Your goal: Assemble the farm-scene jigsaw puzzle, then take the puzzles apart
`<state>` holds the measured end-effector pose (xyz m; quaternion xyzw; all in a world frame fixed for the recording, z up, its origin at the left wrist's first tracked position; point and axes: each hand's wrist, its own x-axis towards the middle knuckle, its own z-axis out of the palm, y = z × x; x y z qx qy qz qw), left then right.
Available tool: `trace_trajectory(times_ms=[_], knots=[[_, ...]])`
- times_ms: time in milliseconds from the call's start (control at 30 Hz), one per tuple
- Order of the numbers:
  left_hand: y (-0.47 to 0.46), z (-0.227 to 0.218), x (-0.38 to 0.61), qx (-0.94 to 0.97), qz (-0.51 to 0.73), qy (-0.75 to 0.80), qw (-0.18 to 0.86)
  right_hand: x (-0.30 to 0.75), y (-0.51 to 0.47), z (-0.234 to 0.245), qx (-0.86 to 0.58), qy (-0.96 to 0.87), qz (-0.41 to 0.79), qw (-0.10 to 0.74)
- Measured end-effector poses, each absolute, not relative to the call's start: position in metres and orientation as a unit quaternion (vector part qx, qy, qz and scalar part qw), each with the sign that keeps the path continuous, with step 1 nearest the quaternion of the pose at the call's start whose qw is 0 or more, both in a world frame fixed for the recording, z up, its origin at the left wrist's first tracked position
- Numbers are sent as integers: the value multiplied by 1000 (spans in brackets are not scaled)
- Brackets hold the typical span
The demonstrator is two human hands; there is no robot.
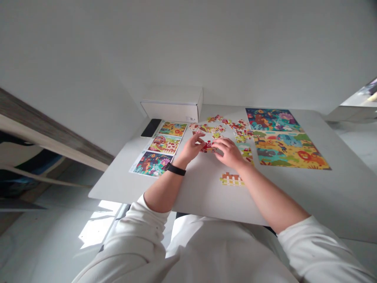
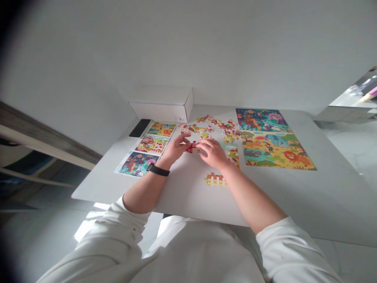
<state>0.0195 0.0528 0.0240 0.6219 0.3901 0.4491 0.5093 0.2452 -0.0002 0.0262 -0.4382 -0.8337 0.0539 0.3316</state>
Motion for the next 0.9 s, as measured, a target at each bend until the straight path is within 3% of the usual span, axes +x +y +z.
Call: trace_trajectory(times_ms=[133, 300, 400, 633, 900], knots=[[56, 23, 14, 632, 436, 398, 501, 242, -2, 28, -448, -827, 46, 336], [54, 38, -6, 764, 411, 416, 272, 239, 1, 23, -465, -814, 45, 346], [47, 49, -11, 833, 349, 378, 203, 239, 2, 21, -467, -812, 49, 345], [42, 47, 0, 895, 275, 313, 158, 239, 1, 20, -464, -814, 48, 345], [57, 47, -34, 878, 251, 380, 149, 240, 4, 15, -474, -809, 58, 342]])
